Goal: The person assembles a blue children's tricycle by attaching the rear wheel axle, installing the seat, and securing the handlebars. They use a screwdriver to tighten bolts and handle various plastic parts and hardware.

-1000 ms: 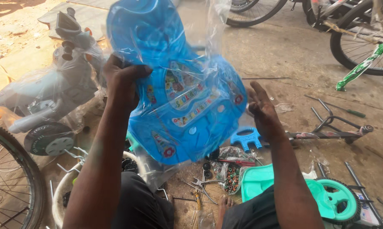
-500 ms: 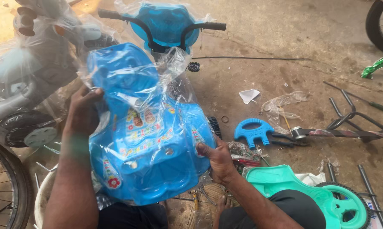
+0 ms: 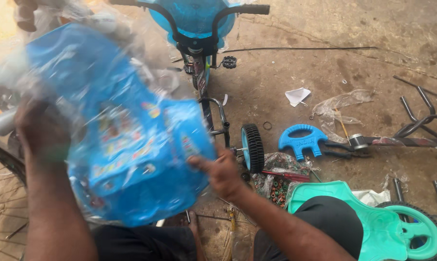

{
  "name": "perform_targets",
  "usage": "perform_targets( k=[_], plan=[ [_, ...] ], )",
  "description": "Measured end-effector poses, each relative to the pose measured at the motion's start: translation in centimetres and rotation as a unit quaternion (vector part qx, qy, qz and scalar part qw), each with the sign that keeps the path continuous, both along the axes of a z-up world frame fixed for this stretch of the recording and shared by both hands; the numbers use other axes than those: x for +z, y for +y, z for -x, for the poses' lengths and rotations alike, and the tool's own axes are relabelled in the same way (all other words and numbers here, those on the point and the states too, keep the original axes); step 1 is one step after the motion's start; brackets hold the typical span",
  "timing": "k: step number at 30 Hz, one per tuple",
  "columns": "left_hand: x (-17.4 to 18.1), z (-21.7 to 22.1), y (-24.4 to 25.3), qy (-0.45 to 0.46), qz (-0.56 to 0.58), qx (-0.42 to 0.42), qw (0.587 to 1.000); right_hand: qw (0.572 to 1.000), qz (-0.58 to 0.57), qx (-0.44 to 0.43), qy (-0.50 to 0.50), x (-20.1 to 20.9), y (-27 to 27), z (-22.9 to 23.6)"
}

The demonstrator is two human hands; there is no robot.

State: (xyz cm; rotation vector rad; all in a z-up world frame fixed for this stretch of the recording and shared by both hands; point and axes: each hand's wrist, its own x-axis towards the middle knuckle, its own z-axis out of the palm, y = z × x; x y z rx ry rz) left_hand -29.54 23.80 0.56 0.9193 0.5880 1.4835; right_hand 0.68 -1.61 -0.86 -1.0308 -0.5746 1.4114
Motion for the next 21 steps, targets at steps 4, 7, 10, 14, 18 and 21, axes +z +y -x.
perform_targets(
  k=[4,7,10,14,18,21],
  plan=[
    [3.8,-4.6,-4.6,0.202,-0.096,0.260,0.939,0.995,-0.045,-0.088,0.013,-1.8,-0.7,-8.2],
    [4.0,-8.8,-10.9,0.405,-0.237,0.349,0.811,0.987,-0.039,-0.158,0.006,-3.9,-1.3,-11.7],
    [2.2,-12.7,-15.2,0.481,-0.324,0.212,0.787,0.984,-0.016,-0.174,0.030,-6.9,-2.3,-13.5],
    [1.2,-15.4,-15.8,0.515,-0.351,0.128,0.771,0.987,-0.024,-0.149,0.060,-8.8,-1.7,-13.5],
    [-0.3,-16.3,-15.1,0.523,-0.349,0.073,0.774,0.986,0.003,-0.151,0.074,-8.2,-1.2,-13.4],
    [-2.2,-16.3,-14.3,0.543,-0.340,0.057,0.766,0.985,0.059,-0.149,0.068,-7.5,-0.5,-13.8]
  ],
)
